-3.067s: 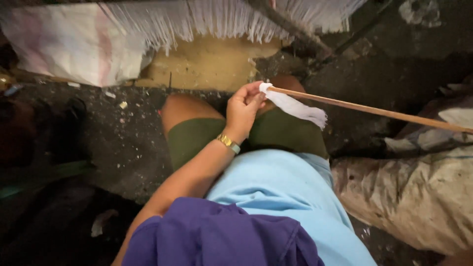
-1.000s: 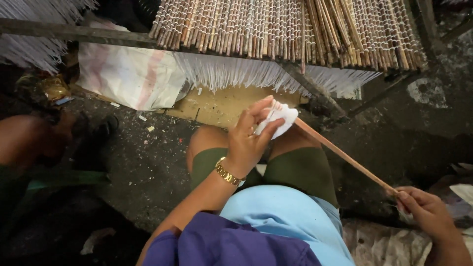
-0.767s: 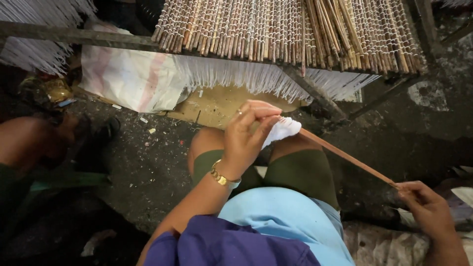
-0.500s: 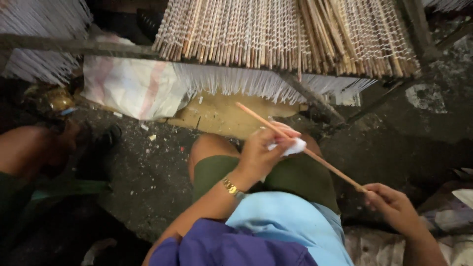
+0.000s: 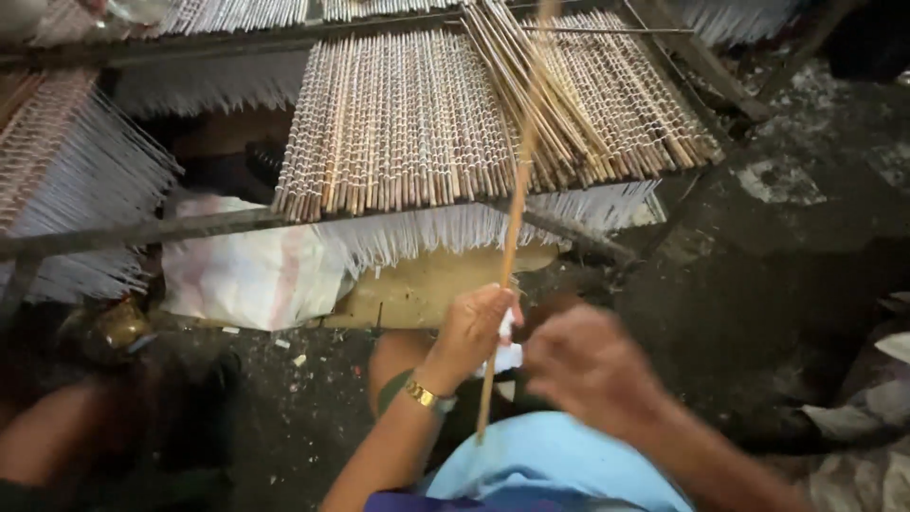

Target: Tying white wicks onto a wooden stick in a repetitive manner as part of a candle making process.

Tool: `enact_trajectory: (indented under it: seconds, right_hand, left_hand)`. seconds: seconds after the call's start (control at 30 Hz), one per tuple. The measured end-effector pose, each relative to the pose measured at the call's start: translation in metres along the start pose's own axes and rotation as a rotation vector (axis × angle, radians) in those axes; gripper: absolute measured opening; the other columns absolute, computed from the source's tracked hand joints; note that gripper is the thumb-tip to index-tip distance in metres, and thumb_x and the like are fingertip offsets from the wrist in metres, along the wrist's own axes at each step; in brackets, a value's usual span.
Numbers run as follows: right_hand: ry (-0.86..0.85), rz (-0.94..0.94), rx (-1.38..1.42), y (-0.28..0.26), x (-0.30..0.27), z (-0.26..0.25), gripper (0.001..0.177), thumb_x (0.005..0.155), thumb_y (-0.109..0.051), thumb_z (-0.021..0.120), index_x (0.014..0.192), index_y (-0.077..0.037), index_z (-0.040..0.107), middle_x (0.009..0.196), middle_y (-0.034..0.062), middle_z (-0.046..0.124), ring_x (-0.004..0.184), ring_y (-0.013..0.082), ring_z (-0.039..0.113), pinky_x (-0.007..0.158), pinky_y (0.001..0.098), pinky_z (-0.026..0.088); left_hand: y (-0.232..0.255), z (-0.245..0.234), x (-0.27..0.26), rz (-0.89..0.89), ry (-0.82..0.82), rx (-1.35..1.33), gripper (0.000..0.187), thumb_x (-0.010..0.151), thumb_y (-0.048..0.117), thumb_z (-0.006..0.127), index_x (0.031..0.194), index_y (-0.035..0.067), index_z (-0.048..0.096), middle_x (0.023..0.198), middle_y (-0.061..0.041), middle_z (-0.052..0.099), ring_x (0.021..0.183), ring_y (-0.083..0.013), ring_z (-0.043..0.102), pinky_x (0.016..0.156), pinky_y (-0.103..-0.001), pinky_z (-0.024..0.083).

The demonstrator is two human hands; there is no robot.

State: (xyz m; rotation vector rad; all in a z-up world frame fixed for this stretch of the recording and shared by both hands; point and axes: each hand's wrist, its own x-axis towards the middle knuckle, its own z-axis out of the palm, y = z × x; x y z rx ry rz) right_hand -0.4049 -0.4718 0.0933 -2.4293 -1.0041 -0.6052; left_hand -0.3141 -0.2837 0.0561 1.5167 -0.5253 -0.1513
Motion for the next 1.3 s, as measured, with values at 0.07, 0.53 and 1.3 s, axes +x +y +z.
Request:
enact_trajectory:
  seconds: [0.07, 0.53, 1.3]
  right_hand:
    - [-0.006, -0.05, -0.532, 0.017, 0.004, -0.029, 0.049, 0.095, -0.056, 0.059, 0.135, -0.028, 0.062, 0.141, 0.0032, 0.054, 0.133, 0.031, 0.048, 0.109, 0.0561, 0.037]
    - [-0.095, 0.359, 0.252, 0.031, 0.022, -0.06, 0.017, 0.095, -0.022, 0.067, 0.109, -0.012, 0.068, 0.08, 0.0067, 0.067, 0.059, 0.0296, 0.061, 0.055, 0.0412, 0.05]
    - [0.011, 0.543, 0.178, -0.006, 0.051, -0.061, 0.015, 0.105, -0.022, 0.057, 0.112, -0.02, 0.071, 0.077, 0.0021, 0.072, 0.07, 0.0279, 0.072, 0.064, 0.0386, 0.056]
  left_hand:
    - [0.003, -0.009, 0.001, 0.182, -0.441, 0.175, 0.02, 0.096, -0.001, 0.056, 0.086, 0.01, 0.069, 0.088, -0.004, 0.07, 0.075, -0.0154, 0.065, 0.068, -0.028, 0.058]
    - [0.013, 0.006, -0.018, 0.292, 0.064, -0.188, 0.028, 0.107, 0.025, 0.054, 0.113, 0.002, 0.069, 0.11, -0.012, 0.067, 0.106, -0.0222, 0.058, 0.1, -0.035, 0.045]
    - [0.01, 0.012, -0.024, 0.085, 0.14, 0.164, 0.016, 0.088, 0.03, 0.082, 0.101, 0.022, 0.082, 0.096, -0.002, 0.077, 0.09, -0.0194, 0.074, 0.082, -0.031, 0.058]
